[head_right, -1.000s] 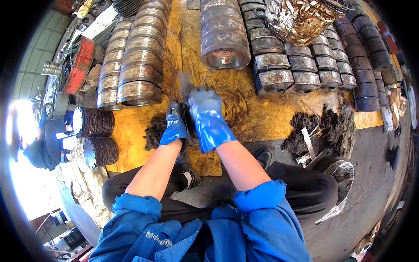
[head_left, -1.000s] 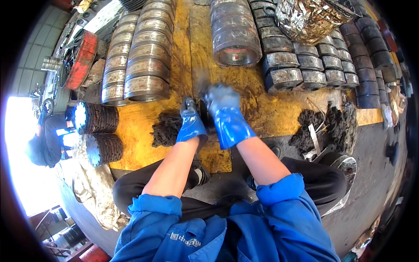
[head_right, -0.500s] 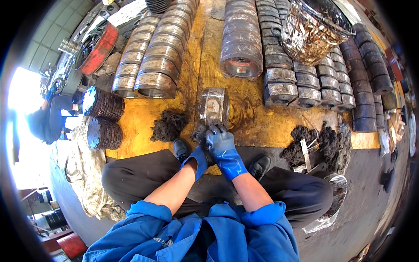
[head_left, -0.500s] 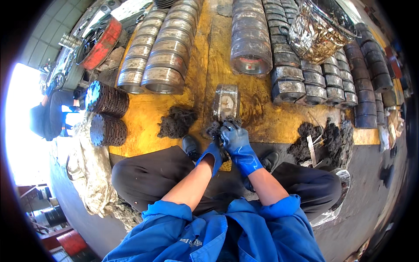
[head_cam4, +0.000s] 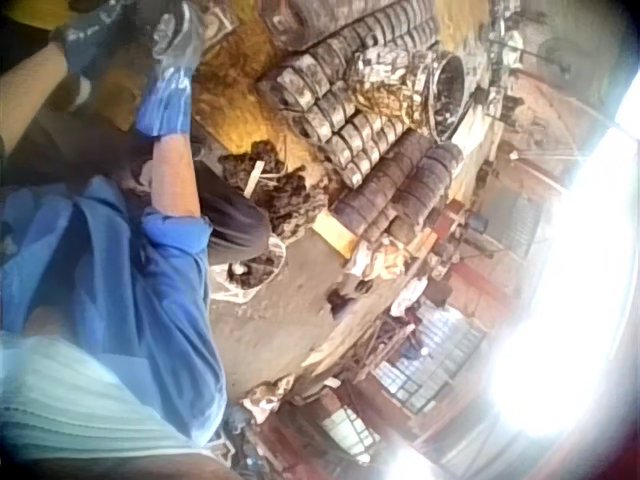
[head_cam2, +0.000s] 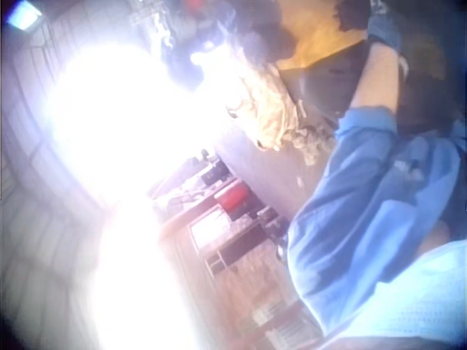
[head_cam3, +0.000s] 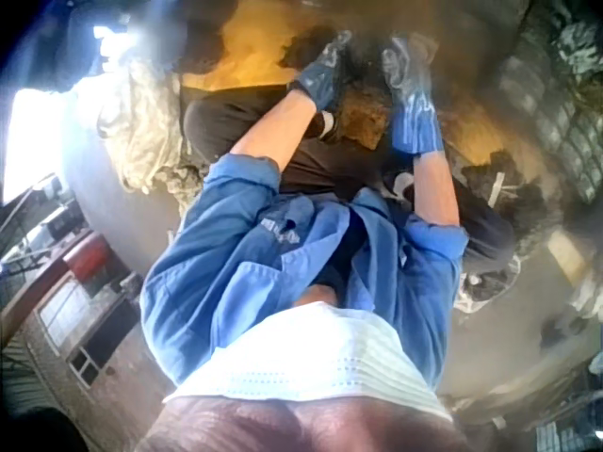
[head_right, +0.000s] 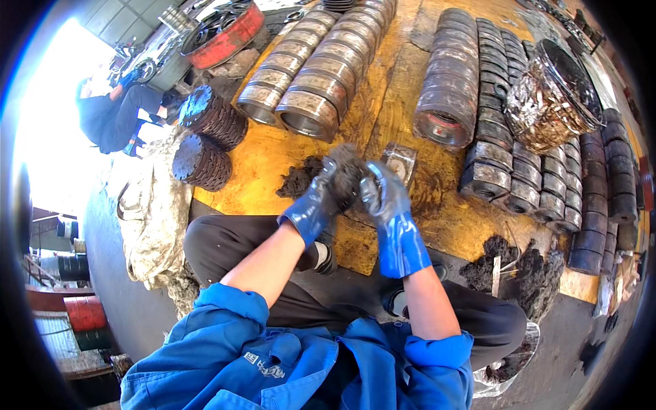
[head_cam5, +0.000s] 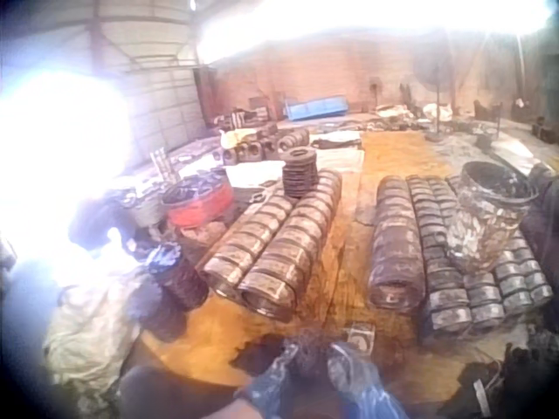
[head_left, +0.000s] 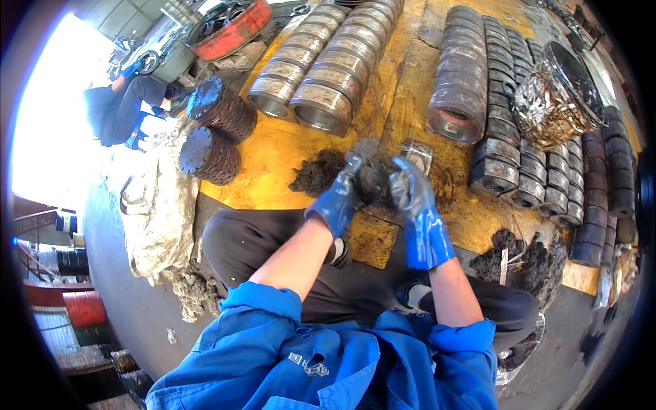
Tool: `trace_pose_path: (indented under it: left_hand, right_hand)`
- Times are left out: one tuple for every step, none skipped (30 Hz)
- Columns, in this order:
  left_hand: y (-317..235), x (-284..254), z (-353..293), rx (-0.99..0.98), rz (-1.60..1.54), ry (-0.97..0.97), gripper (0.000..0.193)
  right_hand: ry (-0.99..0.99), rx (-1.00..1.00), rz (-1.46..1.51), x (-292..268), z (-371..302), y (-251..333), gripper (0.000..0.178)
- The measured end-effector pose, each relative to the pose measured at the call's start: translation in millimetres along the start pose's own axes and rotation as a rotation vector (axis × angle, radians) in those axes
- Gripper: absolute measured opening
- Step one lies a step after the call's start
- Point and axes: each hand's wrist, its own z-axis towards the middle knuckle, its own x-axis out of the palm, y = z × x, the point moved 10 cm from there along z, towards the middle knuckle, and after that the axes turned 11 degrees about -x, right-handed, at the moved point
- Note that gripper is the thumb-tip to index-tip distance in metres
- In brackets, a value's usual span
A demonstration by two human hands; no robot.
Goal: The person sits on the floor and uses a wire brush to scrub dark residue off a cylindrical metal part. They repeatedly wipe the part with gloved hands and place it on a stack of similar parts.
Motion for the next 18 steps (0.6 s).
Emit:
trace_pose_path:
  left_hand:
    - [-20,-18,3,0.025,-0.044,-0.031,0.03]
    - [-46,-42,-1,0.059,-0.083,-0.074,0.027]
    - [-76,-69,-6,0.094,-0.12,-0.115,0.024]
    - [-113,-89,-17,0.062,-0.037,-0.027,0.023]
    - [-145,-94,-17,0.018,0.055,0.092,0.023]
    - [-176,-105,-36,-0.013,-0.265,0.275,0.022]
    - [-207,-114,-62,-0.082,-0.577,0.447,0.022]
    - [-223,-144,-74,-0.054,-1.435,0.527,0.019]
    - [-244,-165,-94,0.107,-1.942,0.713,0.019]
    - [-258,-176,-104,0.254,-2.54,1.224,0.023]
    - [-260,-185,-115,0.351,-2.735,1.674,0.031]
    - [-251,-187,-116,0.435,-2.762,1.922,0.04]
    - [-238,-187,-107,0.511,-2.785,2.017,0.049]
    - [-222,-188,-96,0.608,-2.795,2.089,0.059]
    - [-204,-190,-84,0.712,-2.812,2.198,0.069]
    - [-183,-193,-60,0.813,-2.857,2.269,0.079]
    - [-167,-198,-44,0.951,-2.847,2.326,0.089]
    - [-155,-211,-32,1.057,-2.818,2.422,0.099]
  right_hand:
    - [-0.085,0.069,0.07,-14,6,-14,0.028]
    - [-0.172,0.131,0.157,-23,13,-26,0.028]
    - [-0.11,0.032,-0.072,-23,20,-10,0.029]
    - [-0.067,-0.071,-0.311,-18,27,11,0.031]
    - [-0.073,-0.185,-0.565,-26,36,43,0.032]
    - [-0.042,-0.232,-0.734,-25,42,46,0.034]
    - [-0.01,-0.279,-0.9,-23,49,47,0.036]
    - [-0.022,-0.16,-0.782,-33,49,-2,0.042]
    - [0.004,-0.199,-0.893,-24,48,-16,0.042]
    - [0.02,-0.231,-1.011,-23,43,-27,0.041]
    - [0.04,-0.265,-1.121,-19,39,-36,0.041]
    - [0.019,-0.387,-1.165,-15,37,-23,0.041]
    - [-0.002,-0.411,-1.156,-20,38,-20,0.041]
    - [-0.023,-0.433,-1.139,-22,38,-20,0.042]
    - [-0.04,-0.452,-1.117,-22,37,-20,0.042]
    - [-0.037,-0.449,-1.112,-26,36,-23,0.043]
    - [-0.034,-0.447,-1.094,-26,36,-27,0.044]
    - [-0.03,-0.449,-1.073,-24,37,-29,0.045]
